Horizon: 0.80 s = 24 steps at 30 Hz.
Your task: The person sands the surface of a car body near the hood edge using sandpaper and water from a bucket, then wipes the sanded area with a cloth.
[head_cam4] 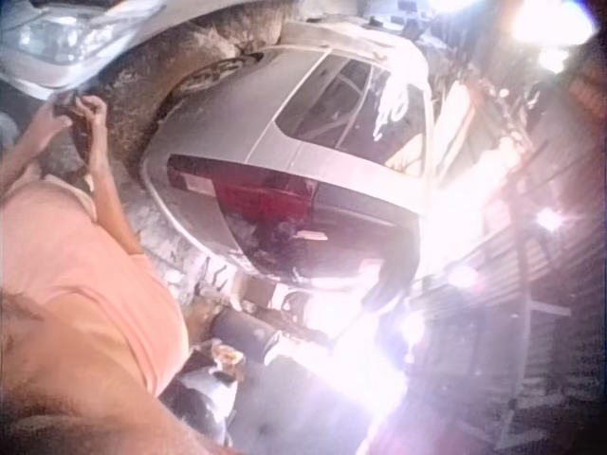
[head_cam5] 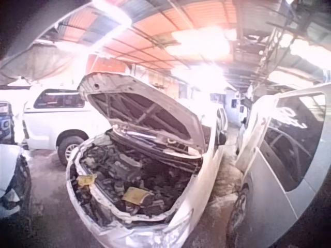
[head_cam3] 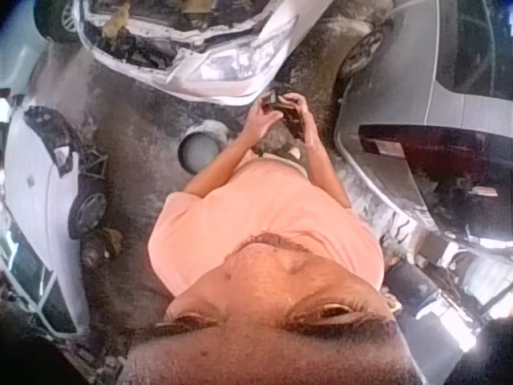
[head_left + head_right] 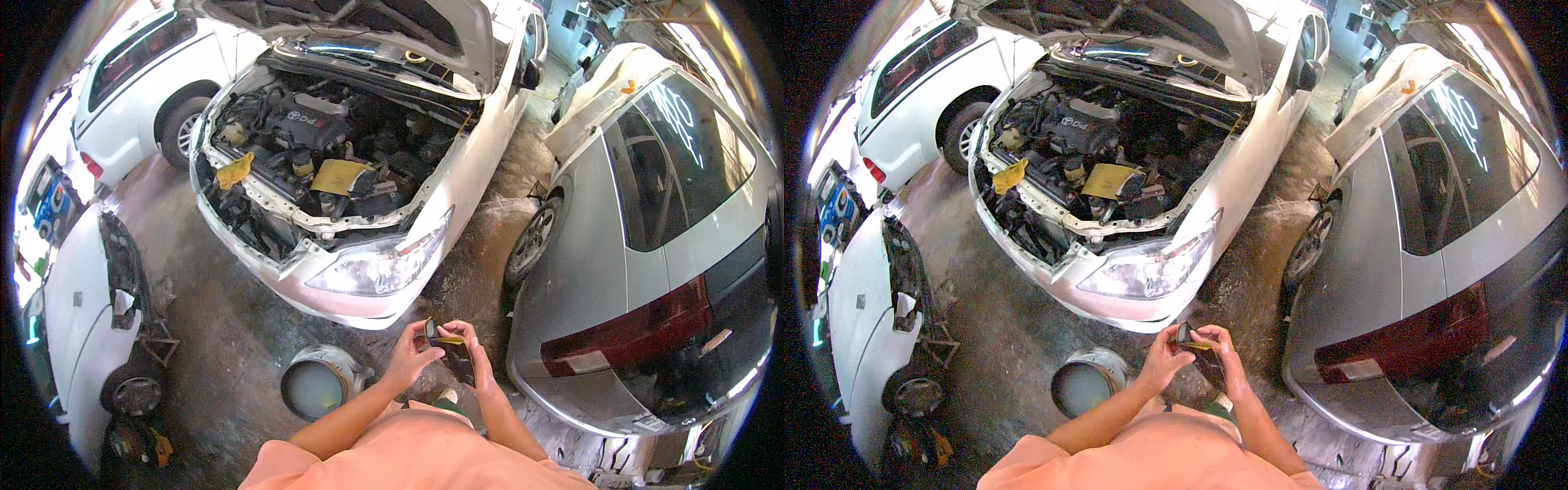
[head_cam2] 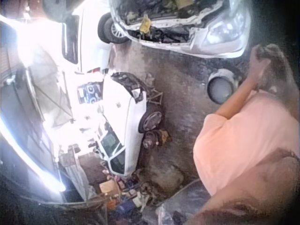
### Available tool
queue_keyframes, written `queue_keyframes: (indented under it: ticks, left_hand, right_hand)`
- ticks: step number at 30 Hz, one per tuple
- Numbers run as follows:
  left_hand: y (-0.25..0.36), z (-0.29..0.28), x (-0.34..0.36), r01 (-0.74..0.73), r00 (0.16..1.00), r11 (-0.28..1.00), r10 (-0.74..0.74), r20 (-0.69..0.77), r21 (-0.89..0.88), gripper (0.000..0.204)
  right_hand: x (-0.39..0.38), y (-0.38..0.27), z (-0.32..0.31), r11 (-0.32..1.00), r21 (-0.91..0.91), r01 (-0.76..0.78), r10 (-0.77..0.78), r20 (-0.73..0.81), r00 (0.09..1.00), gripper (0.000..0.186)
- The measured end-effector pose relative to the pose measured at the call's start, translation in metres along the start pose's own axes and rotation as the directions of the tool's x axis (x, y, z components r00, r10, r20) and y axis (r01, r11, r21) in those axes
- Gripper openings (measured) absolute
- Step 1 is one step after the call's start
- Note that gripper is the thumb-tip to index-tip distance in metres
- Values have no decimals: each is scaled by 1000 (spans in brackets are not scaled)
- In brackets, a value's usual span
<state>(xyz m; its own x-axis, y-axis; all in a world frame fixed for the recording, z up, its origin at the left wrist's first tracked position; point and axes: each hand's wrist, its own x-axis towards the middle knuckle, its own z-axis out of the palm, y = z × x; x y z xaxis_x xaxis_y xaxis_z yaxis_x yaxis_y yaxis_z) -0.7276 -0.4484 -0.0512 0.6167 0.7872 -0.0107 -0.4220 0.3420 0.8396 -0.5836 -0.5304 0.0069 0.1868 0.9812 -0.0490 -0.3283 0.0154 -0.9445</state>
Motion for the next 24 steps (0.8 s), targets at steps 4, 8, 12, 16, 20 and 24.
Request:
queue_keyframes:
  ticks: [4,8,12,16,20,24]
  left_hand:
    - [4,-1,3,90,996,996,-90,-10,18,61]
    - [-2,-8,14,-25,998,960,41,-53,280,59]
    - [0,-17,10,8,980,961,47,-194,276,57]
    - [21,-17,10,30,994,985,-11,-113,167,54]
    - [37,-29,8,113,993,990,-112,-22,79,55]
    - [35,-30,17,104,994,994,-105,27,43,65]
  right_hand:
    - [2,5,5,996,82,-31,33,-32,999,73]
    - [10,30,-32,996,-22,82,-85,-306,948,66]
    - [-1,-8,29,593,-790,156,-503,-212,838,82]
    - [7,-11,38,754,-653,-66,-139,-257,956,81]
    - [14,-16,34,875,-444,-194,136,-158,978,54]
    - [22,-2,30,862,-507,10,-90,-134,987,48]
